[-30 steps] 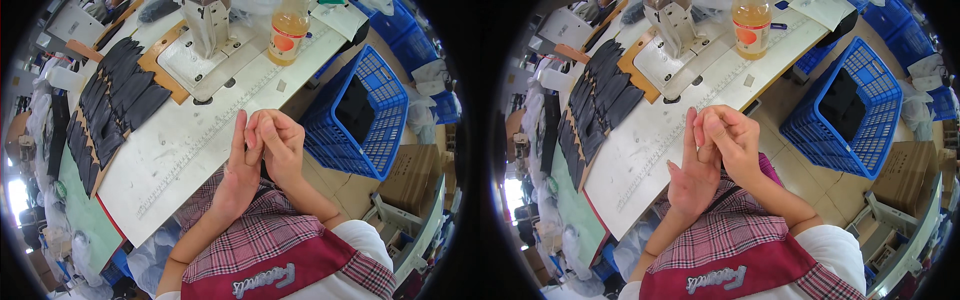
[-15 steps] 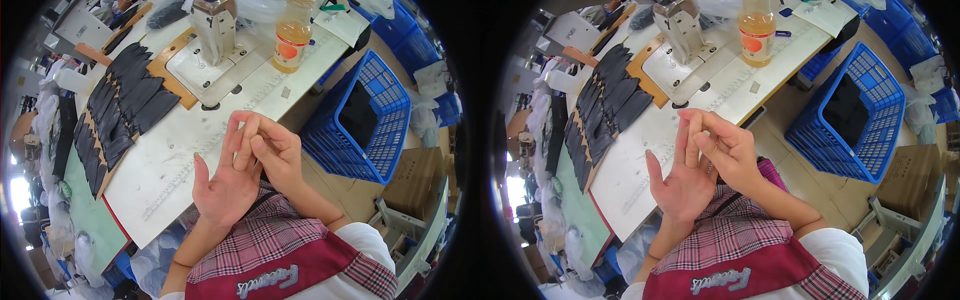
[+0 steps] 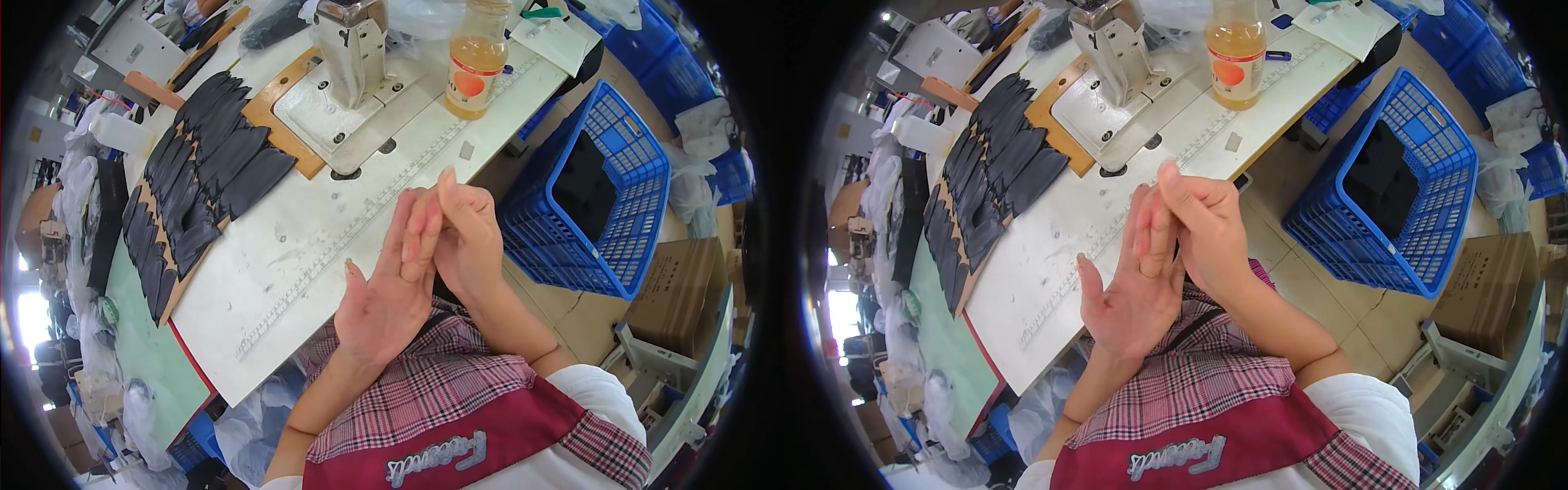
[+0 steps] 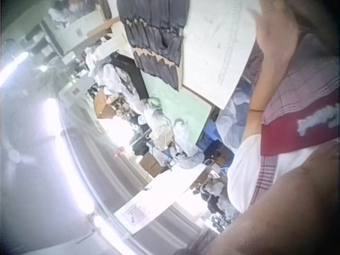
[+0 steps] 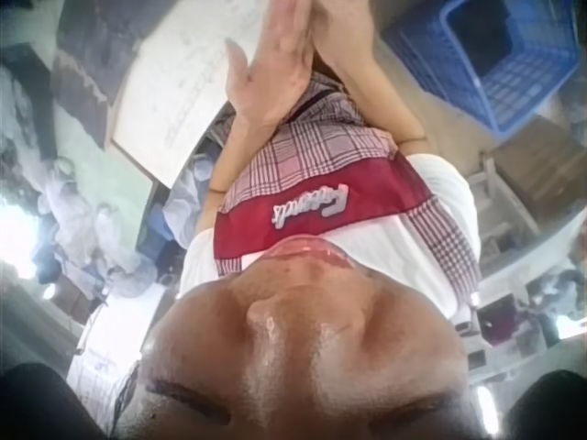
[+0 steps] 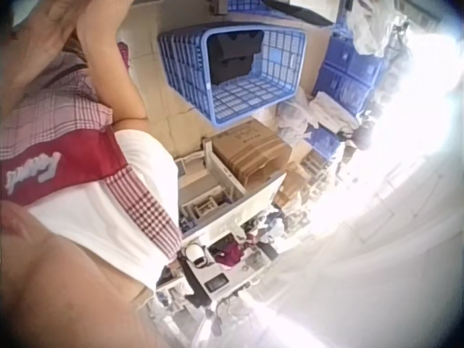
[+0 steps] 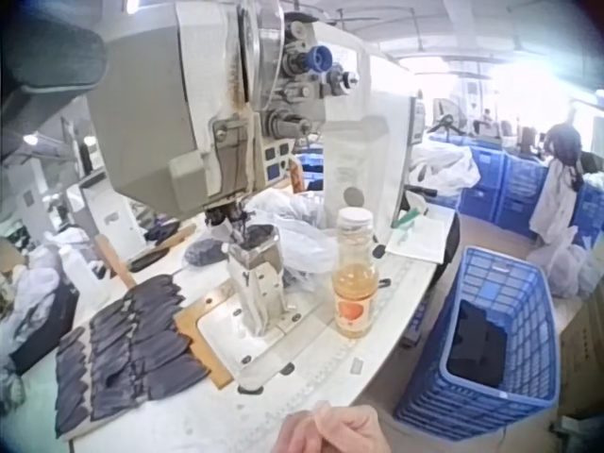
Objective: The person applies liquid adhesive from a plastic bottle to the edges of black semi-circular fabric pieces. They pick up each piece, apply the liquid along the curved edge, and place it back on a stack. The person also handles a plastic bag containing additional pieces.
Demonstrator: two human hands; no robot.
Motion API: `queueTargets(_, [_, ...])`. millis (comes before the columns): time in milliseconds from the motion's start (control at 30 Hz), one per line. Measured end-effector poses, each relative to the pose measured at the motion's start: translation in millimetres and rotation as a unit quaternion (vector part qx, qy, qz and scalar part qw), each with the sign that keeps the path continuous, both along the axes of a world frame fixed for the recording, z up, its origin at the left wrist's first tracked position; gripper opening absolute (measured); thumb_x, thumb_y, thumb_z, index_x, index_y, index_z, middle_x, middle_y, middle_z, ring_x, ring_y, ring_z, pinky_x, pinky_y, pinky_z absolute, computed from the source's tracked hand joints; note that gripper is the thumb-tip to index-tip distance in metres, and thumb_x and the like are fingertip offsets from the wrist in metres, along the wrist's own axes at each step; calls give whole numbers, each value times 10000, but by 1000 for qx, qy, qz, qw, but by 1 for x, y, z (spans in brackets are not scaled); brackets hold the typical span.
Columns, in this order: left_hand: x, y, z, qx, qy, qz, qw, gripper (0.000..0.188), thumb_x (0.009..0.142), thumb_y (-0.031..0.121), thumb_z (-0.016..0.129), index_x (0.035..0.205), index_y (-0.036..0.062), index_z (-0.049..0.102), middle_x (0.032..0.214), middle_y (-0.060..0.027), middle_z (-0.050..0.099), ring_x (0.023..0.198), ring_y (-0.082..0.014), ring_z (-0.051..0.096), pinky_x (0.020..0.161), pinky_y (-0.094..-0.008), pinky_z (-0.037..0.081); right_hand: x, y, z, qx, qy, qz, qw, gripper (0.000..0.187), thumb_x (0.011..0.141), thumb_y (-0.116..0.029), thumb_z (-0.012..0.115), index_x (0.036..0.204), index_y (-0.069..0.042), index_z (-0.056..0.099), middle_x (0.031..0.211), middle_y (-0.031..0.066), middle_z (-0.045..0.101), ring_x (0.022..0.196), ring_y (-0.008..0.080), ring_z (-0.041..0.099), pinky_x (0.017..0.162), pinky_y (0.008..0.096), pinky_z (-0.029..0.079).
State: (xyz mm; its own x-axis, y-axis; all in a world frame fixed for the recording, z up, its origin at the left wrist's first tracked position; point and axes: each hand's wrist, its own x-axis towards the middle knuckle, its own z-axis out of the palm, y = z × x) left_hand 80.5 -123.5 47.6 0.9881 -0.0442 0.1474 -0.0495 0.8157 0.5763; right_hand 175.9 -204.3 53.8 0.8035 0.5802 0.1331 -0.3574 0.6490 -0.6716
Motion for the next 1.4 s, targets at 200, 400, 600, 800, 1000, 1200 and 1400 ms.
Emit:
queueTargets(200, [1,5,1,-20,1,-8,1000,901,864,715,260,1481,163,-95,1558,-87,42,1436,-213,14,1143,-361,3,-10,-3,9,-91,-39,-65,993,338,973,-194,478,783,50,613,651,95,618,543,139,597,553,236,479])
queueTargets(400, [2,1,0,120,10,41,992,973,839,736,322,1474,147,-123,1536,-169,106,1424,-288,94,1146,-379,44,-14,-2,-6,-210,-193,-202,937,197,922,-91,529,825,50,628,652,57,631,580,99,604,577,231,492])
queueTargets(600, [-1,-1,4,223,42,46,973,989,840,736,322,1473,108,-105,1501,-246,158,1411,-318,137,1145,-394,60,4,-4,-14,-272,-184,-216,920,285,937,-145,515,765,54,627,638,65,625,638,103,608,612,238,480])
queueTargets(800, [6,11,-9,111,45,82,989,967,851,719,320,1480,69,-22,1449,-258,258,1377,-323,221,1133,-419,148,11,-16,-6,-299,-343,-323,829,199,905,-126,546,935,45,641,1021,105,637,781,126,574,761,253,445])
queueTargets(1000, [5,1,-6,14,51,44,998,869,902,593,410,1476,50,49,1470,-180,261,1374,-274,248,1115,-383,229,-48,5,-1,-187,-190,-39,963,259,800,32,647,1057,41,618,1005,64,639,767,54,566,675,176,437])
queueTargets(1200, [4,-4,-7,50,68,51,995,764,944,482,437,1467,29,112,1464,-168,269,1362,-250,276,1103,-339,255,-39,7,-2,-208,-252,-110,939,214,911,-126,572,823,48,660,680,66,643,612,87,586,587,211,447])
queueTargets(1400, [6,-8,-30,210,118,143,960,624,976,312,464,1449,8,195,1409,-154,343,1291,-227,369,1064,-316,307,-19,-1,-15,-169,-109,16,979,337,948,-185,505,748,46,647,605,72,616,515,73,526,520,205,420])
